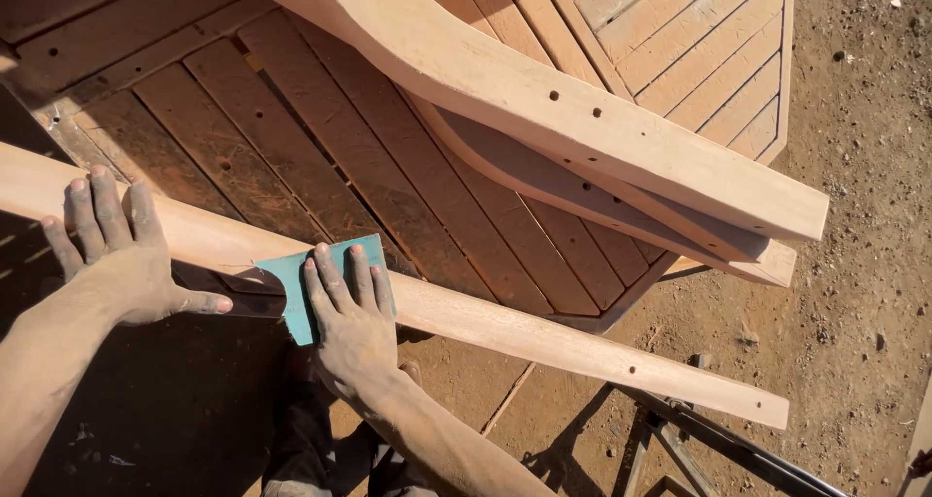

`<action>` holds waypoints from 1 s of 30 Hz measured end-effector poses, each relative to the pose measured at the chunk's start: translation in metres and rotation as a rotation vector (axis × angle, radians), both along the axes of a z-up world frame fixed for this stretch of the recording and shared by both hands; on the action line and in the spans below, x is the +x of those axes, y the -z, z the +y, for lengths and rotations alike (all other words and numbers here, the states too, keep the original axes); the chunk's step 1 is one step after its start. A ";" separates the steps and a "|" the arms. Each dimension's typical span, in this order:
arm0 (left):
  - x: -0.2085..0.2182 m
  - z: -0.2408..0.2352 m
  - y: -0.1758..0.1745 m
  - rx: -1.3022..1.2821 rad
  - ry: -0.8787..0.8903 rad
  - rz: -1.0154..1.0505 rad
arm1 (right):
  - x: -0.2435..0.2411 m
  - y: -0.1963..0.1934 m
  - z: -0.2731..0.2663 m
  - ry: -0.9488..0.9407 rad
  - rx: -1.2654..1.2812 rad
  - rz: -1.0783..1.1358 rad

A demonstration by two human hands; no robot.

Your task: Manually sanding the surfaces and edges of wooden planks using sandpaper in an outdoor workshop.

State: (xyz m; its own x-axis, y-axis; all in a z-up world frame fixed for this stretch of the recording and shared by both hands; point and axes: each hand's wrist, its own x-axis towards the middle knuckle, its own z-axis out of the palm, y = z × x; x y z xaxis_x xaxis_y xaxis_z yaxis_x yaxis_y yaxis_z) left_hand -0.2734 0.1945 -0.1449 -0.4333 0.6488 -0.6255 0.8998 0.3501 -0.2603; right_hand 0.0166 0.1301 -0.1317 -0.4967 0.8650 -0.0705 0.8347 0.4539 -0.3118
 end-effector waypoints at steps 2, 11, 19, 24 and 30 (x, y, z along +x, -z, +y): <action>-0.001 0.000 0.000 -0.042 0.008 -0.025 | 0.020 -0.005 0.002 -0.165 0.303 -0.418; 0.011 -0.004 -0.021 -0.040 0.018 -0.132 | 0.334 0.015 -0.088 0.127 0.176 -0.423; 0.016 -0.008 -0.030 0.046 0.016 -0.202 | -0.004 0.003 -0.001 -0.066 0.114 -0.099; 0.011 -0.015 -0.035 0.174 0.067 -0.250 | 0.023 0.007 0.005 -0.208 0.140 -0.071; 0.019 -0.002 -0.070 -0.054 0.100 -0.275 | 0.238 -0.008 -0.051 -0.028 0.137 -0.293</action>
